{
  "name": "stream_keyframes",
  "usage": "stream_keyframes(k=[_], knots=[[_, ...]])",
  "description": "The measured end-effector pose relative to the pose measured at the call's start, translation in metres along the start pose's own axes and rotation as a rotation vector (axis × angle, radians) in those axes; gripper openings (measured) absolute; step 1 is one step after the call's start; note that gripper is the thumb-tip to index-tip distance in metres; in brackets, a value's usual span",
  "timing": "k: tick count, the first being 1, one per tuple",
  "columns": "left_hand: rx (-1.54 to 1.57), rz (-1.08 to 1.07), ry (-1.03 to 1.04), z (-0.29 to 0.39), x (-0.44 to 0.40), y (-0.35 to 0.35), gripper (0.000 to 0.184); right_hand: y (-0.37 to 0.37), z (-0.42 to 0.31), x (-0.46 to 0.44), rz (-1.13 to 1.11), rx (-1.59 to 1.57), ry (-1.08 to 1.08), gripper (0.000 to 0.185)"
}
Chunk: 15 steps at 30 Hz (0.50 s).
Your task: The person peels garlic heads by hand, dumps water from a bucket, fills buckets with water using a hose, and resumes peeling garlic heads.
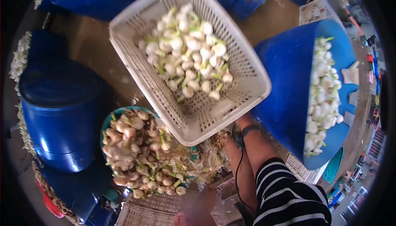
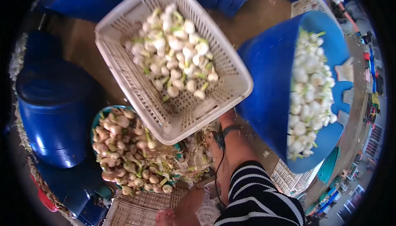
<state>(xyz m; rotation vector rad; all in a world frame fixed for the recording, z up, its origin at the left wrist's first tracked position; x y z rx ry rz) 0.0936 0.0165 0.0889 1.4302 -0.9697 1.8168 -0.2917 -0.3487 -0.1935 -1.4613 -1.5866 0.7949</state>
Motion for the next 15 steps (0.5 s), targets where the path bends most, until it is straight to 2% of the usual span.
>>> stream_keyframes(k=[1, 3, 4, 6, 8, 9, 10, 11, 12, 13, 14, 15], knots=[[-0.006, 0.025, -0.035, 0.000, -0.006, 0.004, 0.015, 0.017, 0.020, -0.009, -0.051, 0.043, 0.062, 0.053], [-0.336, -0.017, 0.033, 0.016, -0.021, 0.035, 0.020, 0.042, 0.058, -0.026, -0.114, 0.110, 0.159, 0.051], [-0.337, -0.004, 0.010, 0.034, -0.024, 0.057, 0.020, 0.050, 0.075, -0.028, -0.132, 0.124, 0.195, 0.050], [-0.846, 0.104, -0.017, 0.063, -0.019, 0.087, 0.024, 0.049, 0.088, -0.019, -0.089, 0.111, 0.217, 0.048], [-0.274, 0.007, 0.163, 0.070, -0.041, 0.093, 0.008, 0.028, 0.075, 0.018, 0.127, 0.072, 0.105, 0.047], [-0.311, 0.055, 0.180, 0.076, -0.029, 0.094, 0.008, 0.000, 0.045, 0.040, 0.363, 0.092, -0.080, 0.046], [-0.343, 0.107, 0.202, 0.107, -0.017, 0.121, 0.010, 0.005, 0.038, 0.067, -0.236, -0.188, 0.319, 0.021], [-0.357, 0.053, 0.293, 0.132, 0.000, 0.146, 0.017, -0.021, 0.007, 0.116, -0.139, -0.690, 0.866, 0.016], [-0.371, -0.002, 0.392, 0.155, 0.016, 0.168, 0.024, -0.068, -0.049, 0.126, -0.095, -0.820, 0.830, 0.014], [-0.454, -0.013, 0.467, 0.170, 0.028, 0.185, 0.033, -0.092, -0.085, 0.142, -0.175, -0.946, 0.781, 0.013], [-0.535, -0.024, 0.550, 0.185, 0.043, 0.204, 0.041, -0.122, -0.121, 0.150, -0.261, -0.955, 0.711, 0.017], [-0.571, -0.027, 0.606, 0.204, 0.066, 0.223, 0.042, -0.172, -0.169, 0.138, -0.317, -0.949, 0.647, 0.018]])
Point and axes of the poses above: each hand's wrist, its own x-axis away from the middle knuckle, its own y-axis out of the palm, z = x × y, the point moved 10 cm from there along -x, towards the middle knuckle, and after that the axes turned 13 degrees about -y, right-handed, at the moved point
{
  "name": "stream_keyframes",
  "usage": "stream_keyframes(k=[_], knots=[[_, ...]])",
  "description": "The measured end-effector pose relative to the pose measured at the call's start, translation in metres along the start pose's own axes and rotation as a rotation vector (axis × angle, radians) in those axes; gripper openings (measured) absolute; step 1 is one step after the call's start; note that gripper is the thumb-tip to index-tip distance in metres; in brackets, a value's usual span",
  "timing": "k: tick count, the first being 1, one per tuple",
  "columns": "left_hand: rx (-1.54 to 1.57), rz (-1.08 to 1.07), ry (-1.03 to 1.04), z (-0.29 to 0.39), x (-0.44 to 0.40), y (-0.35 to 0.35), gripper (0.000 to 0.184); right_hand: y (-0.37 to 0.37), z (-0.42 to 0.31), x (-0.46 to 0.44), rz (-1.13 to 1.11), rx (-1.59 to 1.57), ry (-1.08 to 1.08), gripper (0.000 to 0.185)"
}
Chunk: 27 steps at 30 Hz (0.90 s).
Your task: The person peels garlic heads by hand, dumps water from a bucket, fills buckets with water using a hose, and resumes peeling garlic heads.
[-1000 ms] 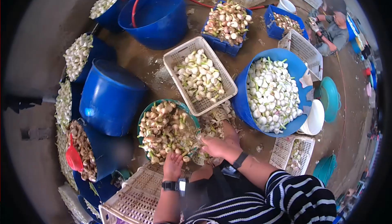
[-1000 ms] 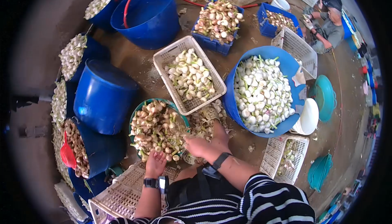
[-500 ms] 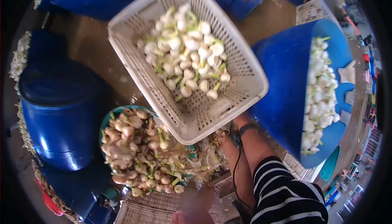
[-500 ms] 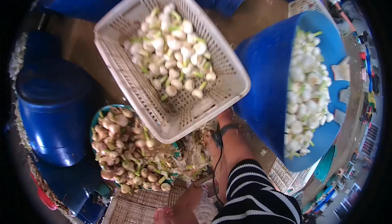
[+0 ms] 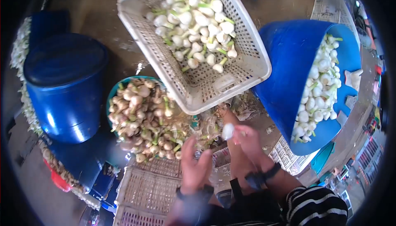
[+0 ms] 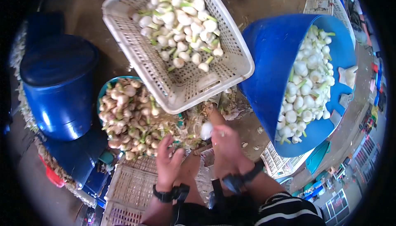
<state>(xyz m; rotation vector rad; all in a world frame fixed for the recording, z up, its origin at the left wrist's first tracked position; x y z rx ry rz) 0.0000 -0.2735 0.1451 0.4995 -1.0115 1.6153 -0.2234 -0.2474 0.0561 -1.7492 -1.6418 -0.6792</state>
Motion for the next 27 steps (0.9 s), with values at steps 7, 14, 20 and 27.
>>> stream_keyframes(k=[7, 14, 20, 27], knots=[[-0.009, -0.015, 0.303, 0.174, 0.065, -0.015, 0.016, 0.011, -0.248, 0.082, -0.185, 0.104, -0.617, 0.019], [0.332, 0.044, 0.080, 0.240, 0.090, -0.040, 0.011, -0.013, -0.359, 0.119, -0.222, 0.175, -0.940, 0.015], [0.969, 0.047, -0.064, 0.242, 0.070, -0.106, 0.007, -0.041, -0.376, 0.081, -0.116, -0.154, -0.801, 0.038], [0.882, 0.568, 0.293, 0.298, 0.134, -0.259, 0.014, 0.017, -0.431, 0.081, -0.454, 0.571, -0.851, 0.053]])
Point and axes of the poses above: each hand's wrist, its own x-axis away from the middle knuckle, its own y-axis out of the palm, z = x × y, the point moved 10 cm from there along -x, towards the middle knuckle, and after that the axes turned 13 degrees about -y, right-handed, at the moved point
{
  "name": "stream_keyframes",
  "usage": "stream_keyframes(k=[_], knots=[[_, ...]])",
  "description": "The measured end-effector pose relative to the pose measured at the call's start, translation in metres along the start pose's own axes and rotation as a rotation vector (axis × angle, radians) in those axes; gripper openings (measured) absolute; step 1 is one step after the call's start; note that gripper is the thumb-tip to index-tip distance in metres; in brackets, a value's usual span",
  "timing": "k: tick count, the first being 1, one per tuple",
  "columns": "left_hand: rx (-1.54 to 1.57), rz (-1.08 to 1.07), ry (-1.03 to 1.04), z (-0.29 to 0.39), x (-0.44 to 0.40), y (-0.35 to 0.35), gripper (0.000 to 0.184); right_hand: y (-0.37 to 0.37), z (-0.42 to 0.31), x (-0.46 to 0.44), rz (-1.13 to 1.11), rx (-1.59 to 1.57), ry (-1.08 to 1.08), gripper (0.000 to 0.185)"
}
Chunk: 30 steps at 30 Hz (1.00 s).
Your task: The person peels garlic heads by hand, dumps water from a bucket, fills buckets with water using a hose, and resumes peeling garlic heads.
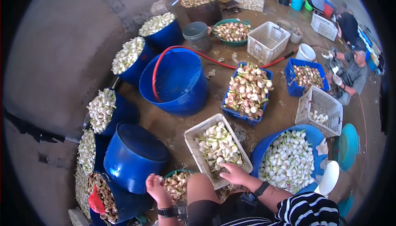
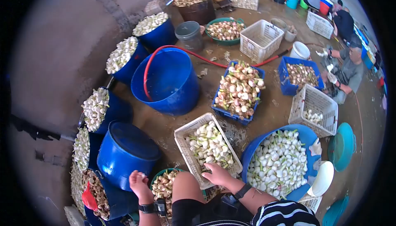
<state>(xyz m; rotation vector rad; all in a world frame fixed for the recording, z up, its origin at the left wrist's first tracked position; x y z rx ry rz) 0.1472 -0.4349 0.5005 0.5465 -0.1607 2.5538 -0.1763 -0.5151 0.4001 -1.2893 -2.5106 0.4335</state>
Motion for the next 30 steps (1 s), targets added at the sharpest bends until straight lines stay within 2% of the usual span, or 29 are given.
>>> stream_keyframes(k=[1, 3, 5, 8, 9, 11, 13, 15, 16, 17, 19, 20, 21, 23, 25, 27, 28, 30], knots=[[0.019, 0.031, 0.027, 0.015, -0.006, -0.013, 0.016, 0.002, -0.001, -0.009, -0.014, 0.006, -0.017, 0.053], [0.159, 0.036, 0.036, 0.034, -0.021, -0.034, 0.015, 0.017, 0.004, -0.024, -0.094, -0.280, 0.055, 0.044], [0.132, -0.021, 0.062, 0.044, -0.039, -0.046, 0.022, 0.008, -0.004, -0.040, -0.093, -0.226, 0.007, 0.039], [-0.044, -0.383, 0.007, 0.062, -0.045, 0.005, 0.055, -0.008, 0.000, -0.056, -0.035, -0.222, 0.039, 0.036], [-0.030, -0.370, 0.002, 0.065, -0.051, 0.011, 0.055, -0.013, 0.001, -0.060, -0.051, -0.211, 0.038, 0.036], [-0.959, -0.404, 0.150, 0.059, -0.058, 0.038, 0.066, -0.023, 0.002, -0.072, -0.019, -0.220, 0.022, 0.032], [-0.949, -0.291, 0.160, 0.056, -0.097, 0.028, 0.066, -0.039, -0.011, -0.082, 0.079, -0.182, -0.008, 0.027], [-0.602, -0.232, 0.027, 0.038, -0.169, 0.004, 0.062, -0.033, 0.044, -0.091, 0.111, -0.267, 0.111, 0.020], [-0.537, -0.051, -0.089, 0.039, -0.199, -0.012, 0.058, -0.031, 0.050, -0.098, 0.143, -0.363, 0.208, 0.018], [-0.527, -0.036, -0.101, 0.030, -0.243, -0.026, 0.058, -0.031, 0.053, -0.103, 0.185, -0.454, 0.314, 0.017], [-0.355, 0.166, -0.340, -0.024, -0.350, -0.084, 0.055, -0.027, 0.063, -0.133, 0.163, -0.200, 0.376, 0.018], [-0.304, 0.288, -0.346, -0.022, -0.379, -0.095, 0.055, -0.017, 0.064, -0.159, 0.083, -0.133, 0.340, 0.020], [-0.257, 0.412, -0.357, -0.025, -0.407, -0.110, 0.055, -0.005, 0.059, -0.184, 0.090, -0.163, 0.466, 0.020], [-0.533, 0.577, -0.244, -0.019, -0.471, -0.135, 0.069, 0.025, 0.042, -0.255, -0.083, -0.009, 0.351, 0.024], [-0.923, 0.587, -0.201, 0.010, -0.516, -0.124, 0.081, 0.054, 0.009, -0.325, -0.102, -0.030, 0.355, 0.024], [-1.096, 0.612, -0.269, 0.037, -0.548, -0.111, 0.089, 0.083, -0.017, -0.377, -0.111, -0.067, 0.360, 0.024], [-1.109, 0.609, -0.290, 0.039, -0.562, -0.106, 0.089, 0.094, -0.023, -0.396, -0.042, -0.210, 0.385, 0.024], [-1.170, 0.536, -0.487, 0.025, -0.584, -0.099, 0.088, 0.111, -0.038, -0.421, 0.029, -0.409, 0.417, 0.023]])
Point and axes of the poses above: each hand's wrist, its own x-axis away from the middle knuckle, its own y-axis out of the palm, z = x × y, the point moved 10 cm from there along -x, towards the middle knuckle, and after that the axes turned 13 degrees about -y, right-handed, at the moved point
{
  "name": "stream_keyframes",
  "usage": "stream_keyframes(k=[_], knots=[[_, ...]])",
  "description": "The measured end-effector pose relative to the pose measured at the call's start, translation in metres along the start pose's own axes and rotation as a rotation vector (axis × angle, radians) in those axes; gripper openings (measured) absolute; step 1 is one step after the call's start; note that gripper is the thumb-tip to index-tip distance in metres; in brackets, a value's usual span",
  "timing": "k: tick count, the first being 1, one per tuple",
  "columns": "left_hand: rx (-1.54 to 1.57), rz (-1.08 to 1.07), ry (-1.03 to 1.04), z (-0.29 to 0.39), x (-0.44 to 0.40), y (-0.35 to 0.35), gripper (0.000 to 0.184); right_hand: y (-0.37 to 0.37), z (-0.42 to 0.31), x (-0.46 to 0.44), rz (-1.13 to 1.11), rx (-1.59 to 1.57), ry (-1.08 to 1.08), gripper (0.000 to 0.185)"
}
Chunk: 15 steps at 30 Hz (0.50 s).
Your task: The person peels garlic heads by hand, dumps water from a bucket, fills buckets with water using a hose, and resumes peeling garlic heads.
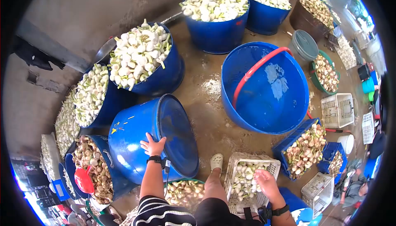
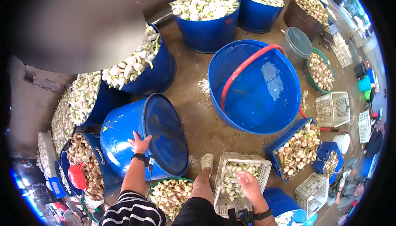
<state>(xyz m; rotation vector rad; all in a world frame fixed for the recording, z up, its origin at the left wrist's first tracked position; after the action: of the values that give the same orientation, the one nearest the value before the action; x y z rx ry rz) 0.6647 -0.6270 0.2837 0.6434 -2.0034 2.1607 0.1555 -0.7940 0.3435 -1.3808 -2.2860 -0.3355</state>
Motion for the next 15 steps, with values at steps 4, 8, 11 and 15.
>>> stream_keyframes(k=[4, 8, 11, 15], knots=[[-0.135, -0.013, 0.236, 0.033, 0.013, 0.009, 0.082, 0.031, -0.021, -0.016, -0.098, 0.141, 0.043, 0.023], [-0.173, -0.002, 0.268, 0.022, 0.019, 0.014, 0.079, 0.054, -0.026, -0.062, -0.134, 0.280, -0.090, 0.026], [-0.208, 0.036, 0.341, 0.002, 0.052, 0.021, 0.081, 0.112, -0.074, -0.105, -0.222, 0.342, -0.222, 0.028], [-0.268, 0.035, 0.414, -0.029, 0.114, 0.030, 0.070, 0.259, -0.159, -0.124, -0.515, 0.556, -0.483, 0.029]])
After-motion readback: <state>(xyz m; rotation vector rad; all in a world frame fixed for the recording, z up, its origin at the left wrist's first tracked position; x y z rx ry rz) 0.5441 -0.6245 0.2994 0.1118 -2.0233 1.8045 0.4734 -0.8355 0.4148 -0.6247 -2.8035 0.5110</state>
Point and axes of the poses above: each hand's wrist, its own x-axis away from the middle knuckle, its own y-axis out of the palm, z = x × y, the point moved 10 cm from there along -x, towards the middle knuckle, and after that the axes turned 13 degrees about -y, right-handed, at the moved point
